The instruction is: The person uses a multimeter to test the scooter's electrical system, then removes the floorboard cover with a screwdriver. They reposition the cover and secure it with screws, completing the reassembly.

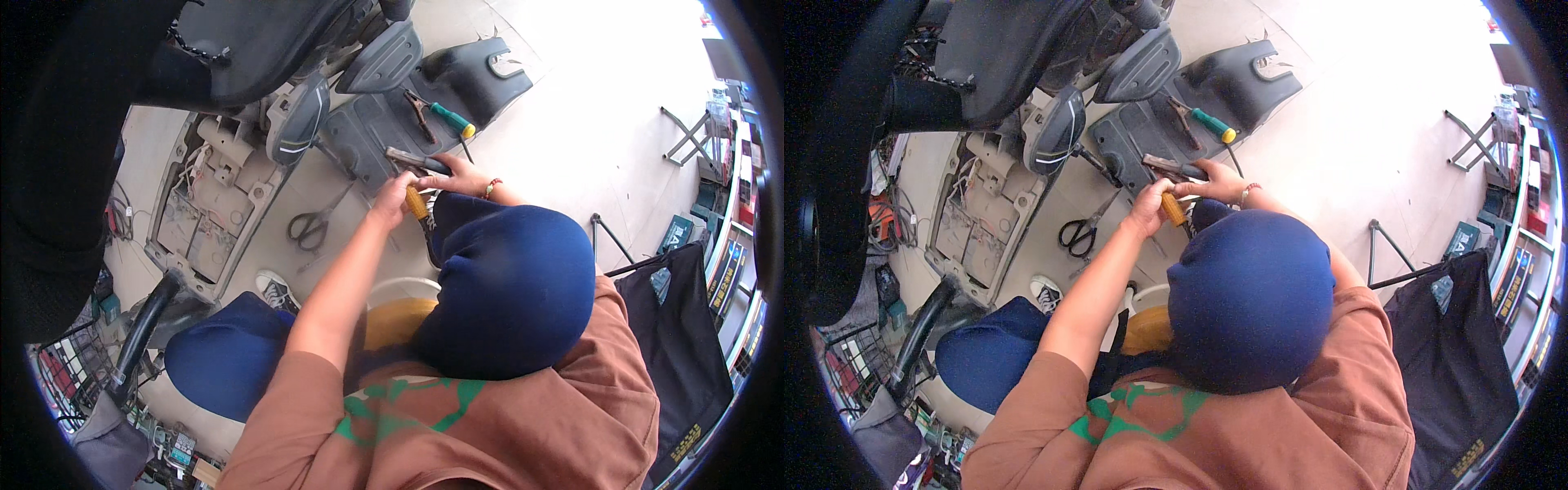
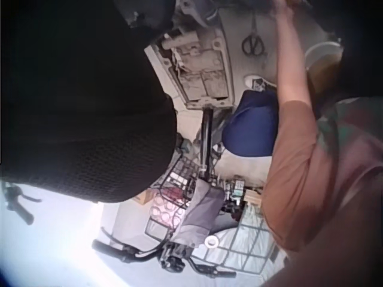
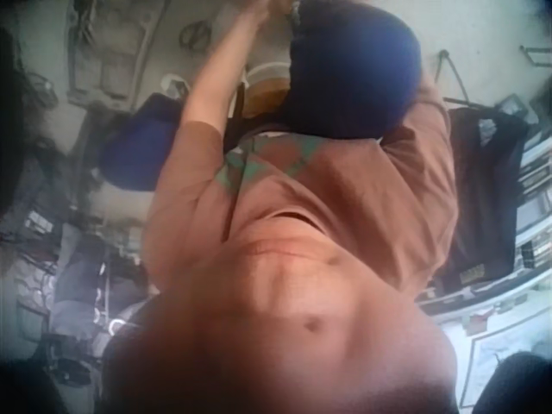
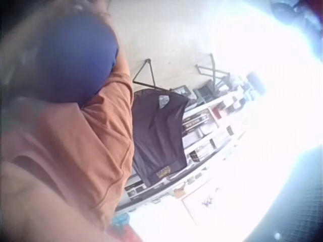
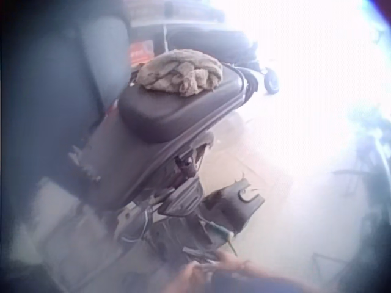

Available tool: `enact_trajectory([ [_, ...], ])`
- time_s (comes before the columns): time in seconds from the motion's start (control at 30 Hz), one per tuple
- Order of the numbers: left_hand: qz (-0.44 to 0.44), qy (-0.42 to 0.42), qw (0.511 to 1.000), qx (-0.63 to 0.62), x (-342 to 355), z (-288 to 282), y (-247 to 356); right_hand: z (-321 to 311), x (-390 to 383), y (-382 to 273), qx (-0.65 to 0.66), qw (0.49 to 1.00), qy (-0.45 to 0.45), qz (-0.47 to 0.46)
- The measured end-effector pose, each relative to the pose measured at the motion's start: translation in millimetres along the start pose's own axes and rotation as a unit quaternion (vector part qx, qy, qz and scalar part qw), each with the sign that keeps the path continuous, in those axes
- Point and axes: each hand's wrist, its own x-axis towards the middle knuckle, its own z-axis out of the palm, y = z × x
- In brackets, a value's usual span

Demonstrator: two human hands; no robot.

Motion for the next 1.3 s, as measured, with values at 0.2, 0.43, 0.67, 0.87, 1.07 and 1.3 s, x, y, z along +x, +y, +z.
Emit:
enact_trajectory([
  [0.2, 0.066, -0.037, 0.980, 0.185, -20, 11, 13, 11, 23, 28, 0.053, 0.990, -0.113, -0.062],
  [0.43, 0.121, 0.099, 0.937, 0.311, -7, -7, 4, 31, 15, 6, -0.066, 0.996, 0.007, -0.062],
  [0.67, 0.137, 0.119, 0.923, 0.340, -2, -14, -10, 34, 6, -2, -0.091, 0.991, 0.078, -0.057],
  [0.87, 0.117, 0.253, 0.912, 0.300, -18, -18, -10, 18, 14, 2, -0.206, 0.966, 0.068, 0.143],
  [1.07, 0.129, 0.224, 0.926, 0.276, -27, -54, -22, -5, 24, 60, -0.222, 0.943, -0.039, 0.246],
  [1.3, 0.107, 0.205, 0.931, 0.282, -34, -47, -28, -13, 49, 110, -0.178, 0.955, 0.169, 0.165],
])
